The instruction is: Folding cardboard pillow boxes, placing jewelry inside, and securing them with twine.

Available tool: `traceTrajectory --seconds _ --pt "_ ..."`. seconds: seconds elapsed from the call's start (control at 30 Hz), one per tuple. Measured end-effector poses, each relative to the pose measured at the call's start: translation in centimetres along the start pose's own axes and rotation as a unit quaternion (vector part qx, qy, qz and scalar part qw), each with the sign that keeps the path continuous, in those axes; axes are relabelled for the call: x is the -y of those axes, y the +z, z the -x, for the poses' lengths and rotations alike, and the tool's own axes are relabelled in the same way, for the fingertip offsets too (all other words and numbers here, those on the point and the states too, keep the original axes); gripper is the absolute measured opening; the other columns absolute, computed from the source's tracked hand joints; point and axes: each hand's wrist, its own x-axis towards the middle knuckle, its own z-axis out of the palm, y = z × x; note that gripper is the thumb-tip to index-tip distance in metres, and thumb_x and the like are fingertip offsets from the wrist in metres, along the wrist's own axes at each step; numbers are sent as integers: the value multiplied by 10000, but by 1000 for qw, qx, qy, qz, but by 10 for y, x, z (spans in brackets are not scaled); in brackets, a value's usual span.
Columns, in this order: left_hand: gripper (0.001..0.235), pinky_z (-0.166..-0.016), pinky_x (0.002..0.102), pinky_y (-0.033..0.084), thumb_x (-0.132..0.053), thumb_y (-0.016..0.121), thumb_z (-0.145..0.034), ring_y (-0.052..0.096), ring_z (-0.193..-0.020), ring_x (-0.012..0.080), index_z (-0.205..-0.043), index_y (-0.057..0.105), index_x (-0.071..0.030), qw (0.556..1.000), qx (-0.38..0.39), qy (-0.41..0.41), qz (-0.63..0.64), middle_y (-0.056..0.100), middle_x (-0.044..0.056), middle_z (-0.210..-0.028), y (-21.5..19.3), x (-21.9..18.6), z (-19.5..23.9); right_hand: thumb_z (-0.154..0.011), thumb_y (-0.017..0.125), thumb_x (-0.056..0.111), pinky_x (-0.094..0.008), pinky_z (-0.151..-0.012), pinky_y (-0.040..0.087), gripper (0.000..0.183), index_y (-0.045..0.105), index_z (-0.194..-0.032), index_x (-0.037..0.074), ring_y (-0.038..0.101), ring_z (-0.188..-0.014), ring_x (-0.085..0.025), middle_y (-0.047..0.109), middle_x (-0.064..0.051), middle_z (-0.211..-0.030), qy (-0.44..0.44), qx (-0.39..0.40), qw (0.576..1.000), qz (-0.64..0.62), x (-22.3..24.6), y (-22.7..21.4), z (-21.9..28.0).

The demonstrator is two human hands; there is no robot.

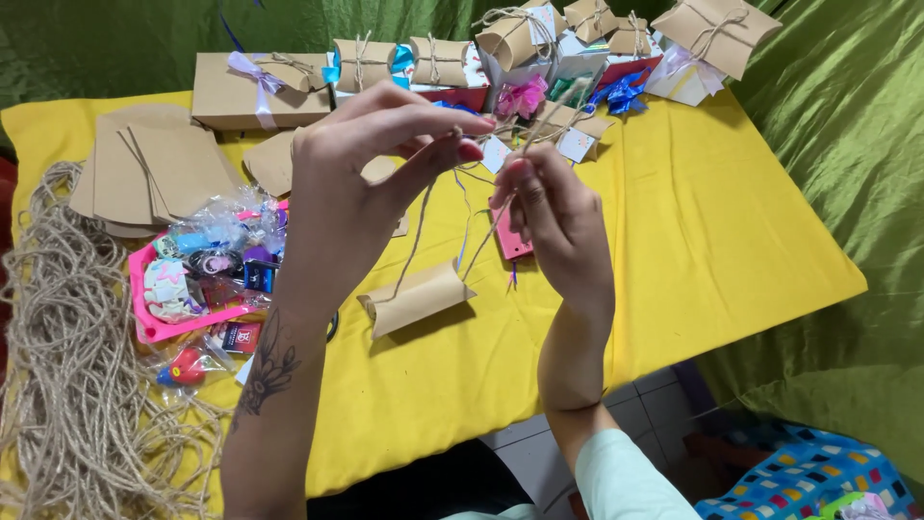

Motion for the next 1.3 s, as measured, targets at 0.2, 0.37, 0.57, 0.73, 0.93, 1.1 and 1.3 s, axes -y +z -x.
traceTrajectory --seconds 0.2,0.37,0.57,0.73,0.93,1.1,1.3 --pt "216 -811 271 668 77 722 -992 794 -890 229 -1180 668 -14 994 -64 -81 22 713 148 -1044 -3 12 36 -1118 449 276 -208 -556 378 260 594 -1061 67 426 -591 -68 467 -6 -704 -7 -81 996 39 3 -8 5" --pt "109 -830 273 660 96 719 -954 734 -874 195 -1049 706 44 979 -129 -150 54 736 145 -952 -8 24 61 -1114 484 250 -208 -500 219 291 665 -1114 23 273 -514 -24 402 41 -652 -15 -107 993 50 3 -11 6" --pt "66 -770 284 656 114 665 -970 738 -856 257 -1021 674 74 986 -148 -63 46 726 194 -966 -12 38 76 -1117 500 267 -213 -491 235 332 694 -1213 15 289 -517 -46 313 44 -611 -57 -174 980 76 -8 -3 -4" --pt "113 -617 240 588 166 670 -987 713 -760 223 -1012 622 67 966 -256 -25 4 684 195 -882 -22 38 93 -1105 520 340 -202 -501 301 336 720 -1156 75 343 -555 -50 374 45 -663 6 -283 953 103 -5 -12 -10" --pt "176 -647 275 585 -58 643 -1079 676 -733 237 -1076 616 116 953 -297 -51 -35 681 235 -959 -38 47 98 -1117 516 337 -195 -553 317 355 738 -1190 68 382 -613 -30 401 46 -696 55 -283 946 149 -18 -37 -18" --pt "102 -643 326 627 52 671 -1078 726 -814 304 -1056 582 98 943 -330 -43 -26 654 244 -941 -37 45 103 -1119 503 312 -232 -618 487 378 554 -1421 91 529 -635 -80 524 -8 -779 104 -228 951 180 -33 -41 -17" --pt "80 -587 190 543 113 691 -977 758 -752 212 -1007 631 70 974 -219 -41 40 715 194 -905 -19 42 87 -957 725 243 -409 -1137 543 932 84 -1606 53 649 -1241 -328 647 -261 -1285 24 146 986 80 -17 24 -16"
